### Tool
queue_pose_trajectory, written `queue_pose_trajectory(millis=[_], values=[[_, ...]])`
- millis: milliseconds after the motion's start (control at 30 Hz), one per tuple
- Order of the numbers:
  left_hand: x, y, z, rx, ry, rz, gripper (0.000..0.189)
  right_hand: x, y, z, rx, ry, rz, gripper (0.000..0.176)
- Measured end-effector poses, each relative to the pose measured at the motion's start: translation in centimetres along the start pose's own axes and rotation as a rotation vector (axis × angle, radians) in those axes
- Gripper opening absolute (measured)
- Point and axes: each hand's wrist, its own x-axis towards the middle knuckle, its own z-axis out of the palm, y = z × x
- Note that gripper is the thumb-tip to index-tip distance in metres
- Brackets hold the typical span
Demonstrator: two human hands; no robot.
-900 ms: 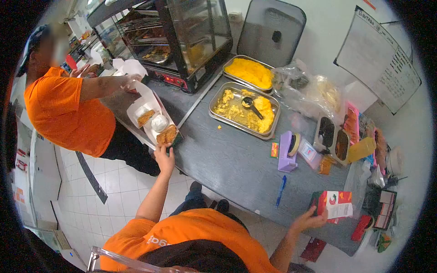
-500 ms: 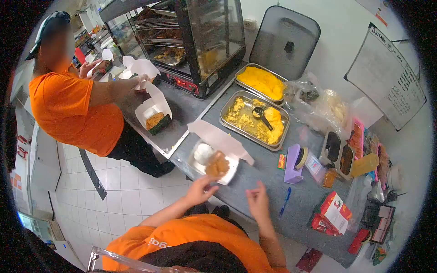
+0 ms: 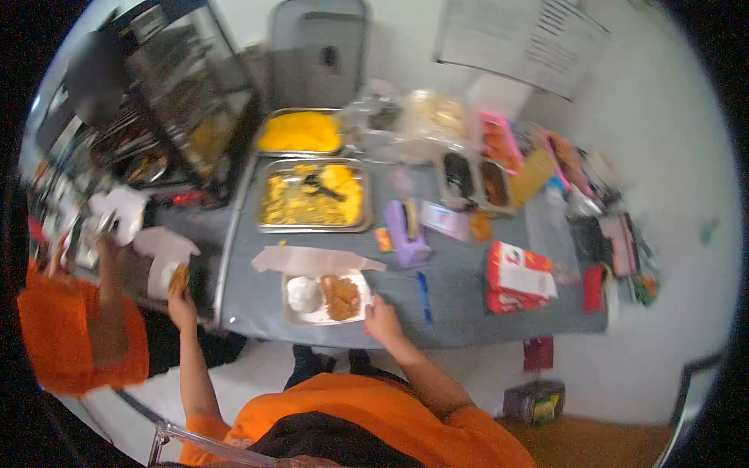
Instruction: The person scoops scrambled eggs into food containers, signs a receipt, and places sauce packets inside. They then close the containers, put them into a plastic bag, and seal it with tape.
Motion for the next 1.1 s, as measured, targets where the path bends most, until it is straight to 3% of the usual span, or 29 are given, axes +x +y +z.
queue_pose_trajectory(millis=[200,267,300,367,433,467,533,667,733,800,933,1100], values=[[-8.3,10.2,-0.5,-0.232,-0.227,0.250,0.013,-2.9,0.1,-3.6,0.100,0.114,-0.019,0.038],[-9.8,14.2,-1.8,-0.252,-0.384,0.355,0.013,-2.7,2.1,-5.1,-0.159,0.369,-0.316,0.037],[-10.6,15.5,-1.6,-0.296,-0.477,0.340,0.014,-2.7,2.7,-6.3,-0.142,0.531,-0.285,0.033],[-12.0,16.7,-0.3,-0.399,-0.638,0.244,0.016,-3.1,2.5,-10.8,-0.452,0.989,-0.522,0.036],[-12.7,18.9,-0.3,-0.425,-0.673,0.246,0.021,-3.2,2.9,-14.4,-0.501,1.218,-0.438,0.039],[-12.9,19.6,-0.2,-0.414,-0.690,0.235,0.023,-3.3,2.9,-16.1,-0.500,1.238,-0.423,0.039],[-12.7,19.6,0.4,-0.368,-0.708,0.286,0.024,-4.0,2.5,-18.8,-0.776,1.263,-0.407,0.043],[-12.1,21.2,-0.4,-0.347,-0.710,0.363,0.025,-2.7,5.1,-18.6,-0.827,1.226,-0.435,0.032],[-12.2,20.1,1.3,-0.363,-0.719,0.371,0.020,-2.6,5.4,-17.7,-0.802,1.277,-0.443,0.023],[-12.1,20.2,1.6,-0.396,-0.754,0.285,0.018,-2.4,5.7,-16.5,-0.685,1.202,-0.523,0.019],[-11.4,20.9,1.5,-0.215,-0.750,0.464,0.016,-2.2,5.6,-14.5,-0.649,1.186,-0.534,0.019],[-11.3,20.4,2.4,-0.228,-0.761,0.457,0.016,-1.9,4.9,-13.8,-0.638,1.123,-0.633,0.023]])
